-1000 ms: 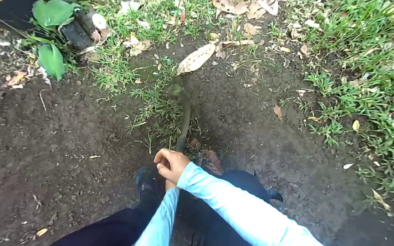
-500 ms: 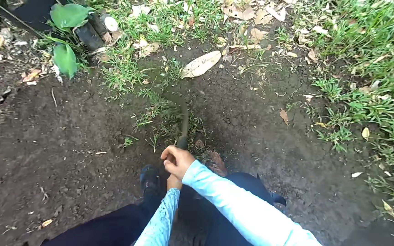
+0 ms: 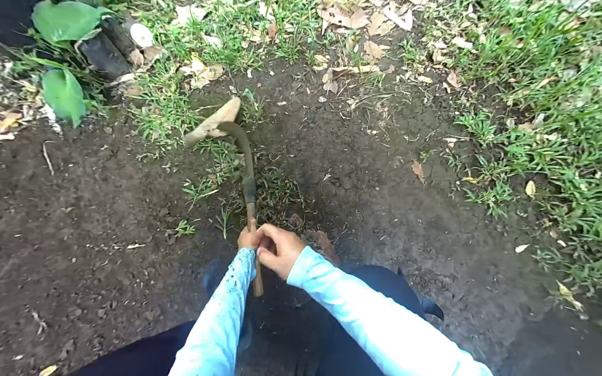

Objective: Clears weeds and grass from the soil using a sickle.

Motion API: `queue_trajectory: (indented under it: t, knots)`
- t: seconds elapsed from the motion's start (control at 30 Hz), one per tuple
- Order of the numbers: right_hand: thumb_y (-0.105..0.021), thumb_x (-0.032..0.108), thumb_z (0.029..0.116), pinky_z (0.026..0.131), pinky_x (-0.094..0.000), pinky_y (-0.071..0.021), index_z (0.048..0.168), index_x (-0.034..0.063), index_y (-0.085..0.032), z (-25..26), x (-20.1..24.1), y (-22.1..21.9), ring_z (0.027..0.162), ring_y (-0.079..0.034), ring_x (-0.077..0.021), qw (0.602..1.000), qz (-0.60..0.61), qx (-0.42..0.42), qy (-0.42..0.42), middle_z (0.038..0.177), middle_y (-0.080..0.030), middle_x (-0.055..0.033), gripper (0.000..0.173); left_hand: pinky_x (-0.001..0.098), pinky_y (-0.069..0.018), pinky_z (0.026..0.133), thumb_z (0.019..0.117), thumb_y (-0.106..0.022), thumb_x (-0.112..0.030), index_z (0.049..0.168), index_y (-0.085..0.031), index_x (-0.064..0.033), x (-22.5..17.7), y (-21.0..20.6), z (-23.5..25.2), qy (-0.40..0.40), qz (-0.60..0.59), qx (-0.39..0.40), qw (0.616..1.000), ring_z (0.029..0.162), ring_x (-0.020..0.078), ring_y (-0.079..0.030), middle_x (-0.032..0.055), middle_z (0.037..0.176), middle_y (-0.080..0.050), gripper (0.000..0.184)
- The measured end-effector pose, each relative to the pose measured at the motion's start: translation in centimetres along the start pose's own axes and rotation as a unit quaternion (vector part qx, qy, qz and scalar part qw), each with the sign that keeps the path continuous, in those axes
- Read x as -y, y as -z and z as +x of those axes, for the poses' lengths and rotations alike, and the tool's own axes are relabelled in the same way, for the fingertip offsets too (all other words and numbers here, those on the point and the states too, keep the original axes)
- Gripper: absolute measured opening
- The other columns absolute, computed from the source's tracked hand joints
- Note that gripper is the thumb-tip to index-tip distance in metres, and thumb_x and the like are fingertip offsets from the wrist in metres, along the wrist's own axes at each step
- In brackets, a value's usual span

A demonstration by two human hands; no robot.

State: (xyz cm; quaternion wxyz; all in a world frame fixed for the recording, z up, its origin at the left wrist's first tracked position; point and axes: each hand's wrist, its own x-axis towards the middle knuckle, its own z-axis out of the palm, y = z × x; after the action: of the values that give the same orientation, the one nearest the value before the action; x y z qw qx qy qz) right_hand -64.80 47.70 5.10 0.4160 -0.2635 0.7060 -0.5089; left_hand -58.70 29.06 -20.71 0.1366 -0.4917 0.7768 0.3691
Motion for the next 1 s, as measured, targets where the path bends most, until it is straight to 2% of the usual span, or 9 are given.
queue_trajectory:
  t: [0.07,0.23,0.33,0.47,0.53,0.7,0.8,0.9,1.0]
  knots:
    - [-0.054,0.006,0.0993,0.091,-0.0428,-0.0532,0.126,-0.0034,-0.063,0.1,0.1,0.2,0.098,-0.067,-0.0274,1.0,-0.002,-0.002,-0.008,0.109,-0.07,-0.0194,0.03,0.0596,-0.0471,0.105,0.1085,-0.037,-0.053,0.133,-0.062,0.001,-1.4,1.5,-0.7,-0.045,0.051,0.027,0.997,0.121,0.0424,-0.063,0.0276,0.124,-0.067,0.065]
    - [-0.055,0.005,0.0985,0.089,-0.0434,-0.0544,0.125,-0.003,-0.063,0.8,0.0,-0.8,0.096,-0.068,-0.0272,1.0,-0.009,0.023,0.005,0.112,-0.069,-0.0195,0.029,0.0727,-0.046,0.096,0.1059,-0.041,-0.058,0.142,-0.054,-0.0044,-16.2,8.1,0.3,-0.156,0.263,0.076,0.949,0.119,0.0538,-0.061,0.034,0.124,-0.064,0.065]
    - [-0.054,0.004,0.0976,0.088,-0.0435,-0.0542,0.125,-0.0032,-0.063,0.9,0.1,-1.3,0.095,-0.068,-0.0268,0.999,-0.006,0.033,0.006,0.109,-0.07,-0.0191,0.03,0.0681,-0.0437,0.105,0.1068,-0.035,-0.059,0.142,-0.056,-0.0018,-11.6,6.3,2.0,-0.067,0.194,0.057,0.977,0.128,0.0502,-0.057,0.0327,0.133,-0.061,0.07]
    - [-0.056,0.003,0.0966,0.091,-0.0455,-0.0546,0.124,-0.0046,-0.064,1.3,-0.3,0.1,0.1,-0.069,-0.0301,1.0,-0.013,-0.005,-0.008,0.112,-0.07,-0.022,0.029,0.063,-0.0469,0.104,0.1037,-0.057,-0.037,0.138,-0.06,-0.0034,0.1,-0.5,-2.9,-0.004,0.067,0.022,0.997,0.122,0.0442,-0.063,0.0273,0.128,-0.066,0.049]
    - [-0.054,0.004,0.099,0.093,-0.0435,-0.0538,0.127,-0.0034,-0.063,1.6,-0.2,0.6,0.102,-0.068,-0.0276,0.999,-0.001,-0.006,-0.035,0.114,-0.069,-0.0203,0.03,0.0639,-0.0474,0.103,0.1043,-0.055,-0.033,0.144,-0.055,-0.0069,-2.1,0.8,-5.5,-0.016,0.115,0.068,0.991,0.124,0.0441,-0.062,0.0255,0.131,-0.066,0.048]
    - [-0.056,0.003,0.0966,0.088,-0.0443,-0.0548,0.123,-0.0049,-0.065,2.2,-0.8,-1.5,0.095,-0.069,-0.0283,1.0,0.006,0.007,0.012,0.106,-0.071,-0.0206,0.028,0.0724,-0.0448,0.098,0.1059,-0.041,-0.058,0.144,-0.051,-0.0025,-16.1,8.4,-1.3,-0.131,0.25,0.084,0.956,0.124,0.0549,-0.058,0.0356,0.128,-0.062,0.068]
    - [-0.055,0.002,0.0976,0.091,-0.0441,-0.0533,0.126,-0.0051,-0.063,2.4,-1.0,-1.7,0.098,-0.067,-0.0288,1.0,0.003,0.031,-0.007,0.109,-0.07,-0.0211,0.03,0.0663,-0.0442,0.105,0.1072,-0.036,-0.058,0.136,-0.06,0.0021,-11.2,6.5,0.7,-0.049,0.128,0.041,0.99,0.127,0.0486,-0.058,0.0332,0.132,-0.062,0.07]
    - [-0.057,0.002,0.0965,0.091,-0.0447,-0.0552,0.124,-0.0055,-0.064,3.0,-1.6,-0.6,0.099,-0.069,-0.0293,1.0,-0.003,0.002,-0.024,0.11,-0.07,-0.022,0.03,0.0503,-0.0478,0.104,0.1055,-0.058,-0.021,0.129,-0.061,0.0102,-4.5,1.4,-6.7,-0.013,-0.039,0.047,0.998,0.119,0.0373,-0.063,0.029,0.126,-0.065,0.039]
    - [-0.054,0.005,0.1011,0.094,-0.045,-0.0531,0.131,-0.0018,-0.062,3.7,-0.8,0.5,0.102,-0.068,-0.0278,0.997,-0.008,0.02,-0.08,0.117,-0.069,-0.0196,0.031,0.0565,-0.0453,0.107,0.1014,-0.061,-0.028,0.139,-0.056,0.0039,-5.3,-0.5,-9.9,-0.029,0.102,0.097,0.99,0.125,0.0412,-0.061,0.0284,0.132,-0.063,0.049]
